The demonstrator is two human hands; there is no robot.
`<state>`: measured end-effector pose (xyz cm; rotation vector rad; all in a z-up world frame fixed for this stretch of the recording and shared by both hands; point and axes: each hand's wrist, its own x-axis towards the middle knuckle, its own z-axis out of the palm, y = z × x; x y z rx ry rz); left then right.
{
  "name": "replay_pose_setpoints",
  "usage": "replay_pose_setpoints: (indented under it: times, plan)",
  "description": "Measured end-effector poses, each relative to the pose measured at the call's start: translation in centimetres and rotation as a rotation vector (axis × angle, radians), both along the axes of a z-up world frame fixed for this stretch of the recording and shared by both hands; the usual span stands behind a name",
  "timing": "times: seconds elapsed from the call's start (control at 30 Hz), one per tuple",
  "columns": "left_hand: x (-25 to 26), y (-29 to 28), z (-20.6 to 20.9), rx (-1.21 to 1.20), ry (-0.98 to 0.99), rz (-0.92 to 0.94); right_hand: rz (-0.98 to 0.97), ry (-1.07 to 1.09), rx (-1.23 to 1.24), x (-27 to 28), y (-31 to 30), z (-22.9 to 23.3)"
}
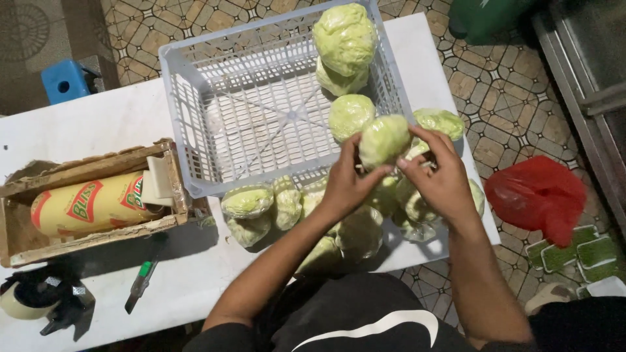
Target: Wrapping individual cabbages in plastic film and organizing them into a storage crate.
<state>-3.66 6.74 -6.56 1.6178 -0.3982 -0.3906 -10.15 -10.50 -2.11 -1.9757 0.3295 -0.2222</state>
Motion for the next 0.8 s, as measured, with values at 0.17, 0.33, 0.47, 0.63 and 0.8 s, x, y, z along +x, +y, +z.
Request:
replay_pose_setpoints:
  times: [0.17,0.33,0.47,0.63,0.8]
  plan:
    - [9.8,-2.8,-4.8,-0.066,0.285,0.111,0.008,-0.116,-0.195,8.4,-0.5,-6.2]
    - [15.9,-6.4,-12.4,-0.121,0.419,0.164,-0.022,-0.080,-0.364,13.0,-0.8,-11.3]
    - [17.0,-7.1,-13.0,-0.037,0.473,0.191,-0.008,0.002,-0.416,13.6,-0.3,-11.1]
    - [18.1,-7.1,-15.0,-0.028,0.500,0.213,0.035,0.106,-0.464,13.9,-1.0,-12.3]
    - [19.1,-6.5,-17.1,0.073,0.431,0.147,0.087,0.098,-0.461,13.7,-1.4,-13.1]
